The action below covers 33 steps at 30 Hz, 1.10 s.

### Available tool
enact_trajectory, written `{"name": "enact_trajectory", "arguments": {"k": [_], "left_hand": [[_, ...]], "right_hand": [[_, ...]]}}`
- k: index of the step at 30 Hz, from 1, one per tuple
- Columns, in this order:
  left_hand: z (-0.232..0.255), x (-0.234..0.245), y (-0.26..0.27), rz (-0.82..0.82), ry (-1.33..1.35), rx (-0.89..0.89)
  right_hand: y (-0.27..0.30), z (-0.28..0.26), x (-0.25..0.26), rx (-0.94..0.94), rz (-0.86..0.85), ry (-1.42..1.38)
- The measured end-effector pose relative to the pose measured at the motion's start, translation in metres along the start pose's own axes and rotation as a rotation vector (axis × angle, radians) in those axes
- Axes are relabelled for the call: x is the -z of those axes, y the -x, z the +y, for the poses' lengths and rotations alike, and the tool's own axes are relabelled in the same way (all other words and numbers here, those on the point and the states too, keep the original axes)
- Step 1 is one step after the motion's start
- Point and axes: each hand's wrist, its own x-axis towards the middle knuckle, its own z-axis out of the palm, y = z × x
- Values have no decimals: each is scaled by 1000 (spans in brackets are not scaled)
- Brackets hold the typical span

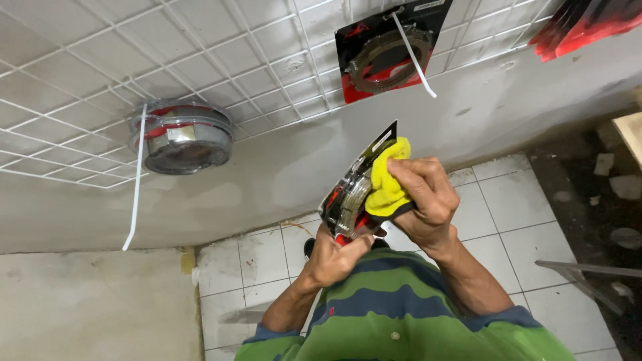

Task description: Wiping down the plastic packaging of motorcycle clutch plates using a microfiber cloth.

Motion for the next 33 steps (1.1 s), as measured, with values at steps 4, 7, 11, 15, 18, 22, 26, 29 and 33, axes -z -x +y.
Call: {"name": "enact_trajectory", "arguments": {"k": [4, 7, 11, 15, 18, 22, 26, 29, 33], "left_hand": [[74, -28, -25, 107, 135, 2], [65, -26, -28, 173, 472, -31], [13, -6, -17, 108, 468, 17], [-1, 1, -17, 38, 256, 61], [18, 2, -20, 42, 109, 0], [-4, 10, -15, 83, 197, -56], [-8, 15, -14, 14, 232, -40], [3, 13, -19, -61, 239, -7], [5, 9, -8, -7, 236, -38]], "right_hand": [[10, -3, 10, -165, -56, 25], [16, 0, 16, -266, -43, 14], [8, -13, 9, 27, -189, 40], [17, 8, 4, 269, -440, 455], [1, -1, 8, 265, -454, 600], [12, -8, 13, 214, -566, 524], [7, -18, 12, -84, -681, -76], [16, -7, 9, -93, -678, -159], [19, -1, 10, 41, -649, 425]]}}
